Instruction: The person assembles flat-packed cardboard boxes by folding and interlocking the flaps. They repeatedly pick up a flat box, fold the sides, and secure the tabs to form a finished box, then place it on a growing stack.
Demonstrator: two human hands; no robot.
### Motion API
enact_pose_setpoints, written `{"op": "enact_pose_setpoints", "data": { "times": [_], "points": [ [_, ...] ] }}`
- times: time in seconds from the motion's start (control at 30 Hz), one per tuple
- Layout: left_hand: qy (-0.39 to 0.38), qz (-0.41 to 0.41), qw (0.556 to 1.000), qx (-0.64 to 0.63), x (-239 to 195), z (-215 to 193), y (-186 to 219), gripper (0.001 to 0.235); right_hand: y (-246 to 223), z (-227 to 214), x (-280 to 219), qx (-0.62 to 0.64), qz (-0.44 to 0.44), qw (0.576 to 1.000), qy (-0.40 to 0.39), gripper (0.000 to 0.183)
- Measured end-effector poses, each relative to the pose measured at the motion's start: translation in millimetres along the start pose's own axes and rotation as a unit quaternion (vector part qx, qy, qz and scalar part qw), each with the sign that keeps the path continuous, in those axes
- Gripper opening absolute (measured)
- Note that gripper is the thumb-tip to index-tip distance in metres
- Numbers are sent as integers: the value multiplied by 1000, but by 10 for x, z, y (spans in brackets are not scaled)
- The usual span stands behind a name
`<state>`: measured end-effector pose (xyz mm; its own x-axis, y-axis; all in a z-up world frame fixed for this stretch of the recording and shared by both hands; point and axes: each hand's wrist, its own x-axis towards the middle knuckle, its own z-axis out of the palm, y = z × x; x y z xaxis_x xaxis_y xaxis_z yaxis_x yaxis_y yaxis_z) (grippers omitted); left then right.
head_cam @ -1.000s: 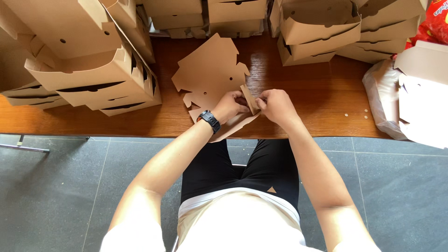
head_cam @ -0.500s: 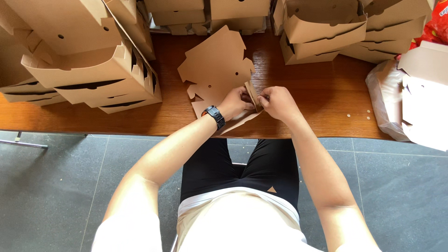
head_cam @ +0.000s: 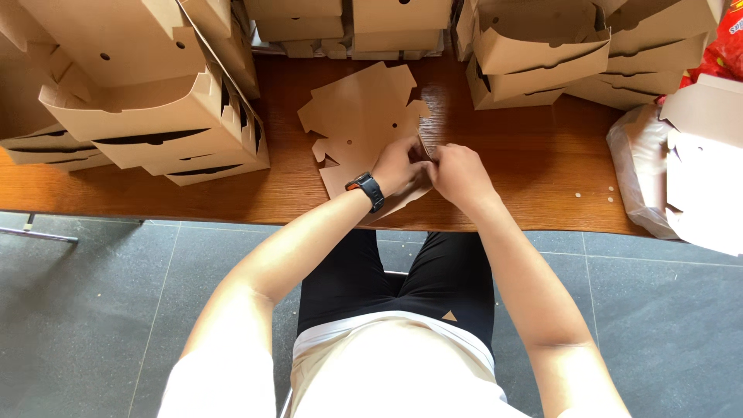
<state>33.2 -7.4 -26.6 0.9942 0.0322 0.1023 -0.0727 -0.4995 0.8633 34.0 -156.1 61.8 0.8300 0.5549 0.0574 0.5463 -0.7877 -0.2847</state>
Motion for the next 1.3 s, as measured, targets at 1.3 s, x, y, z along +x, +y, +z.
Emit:
{"op": "enact_pose_setpoints", "data": {
  "times": [1.3],
  "points": [
    [-213,62,968,118,-633,-527,490,14,297,211,-1092,470,166,863,82,14]
  ]
}}
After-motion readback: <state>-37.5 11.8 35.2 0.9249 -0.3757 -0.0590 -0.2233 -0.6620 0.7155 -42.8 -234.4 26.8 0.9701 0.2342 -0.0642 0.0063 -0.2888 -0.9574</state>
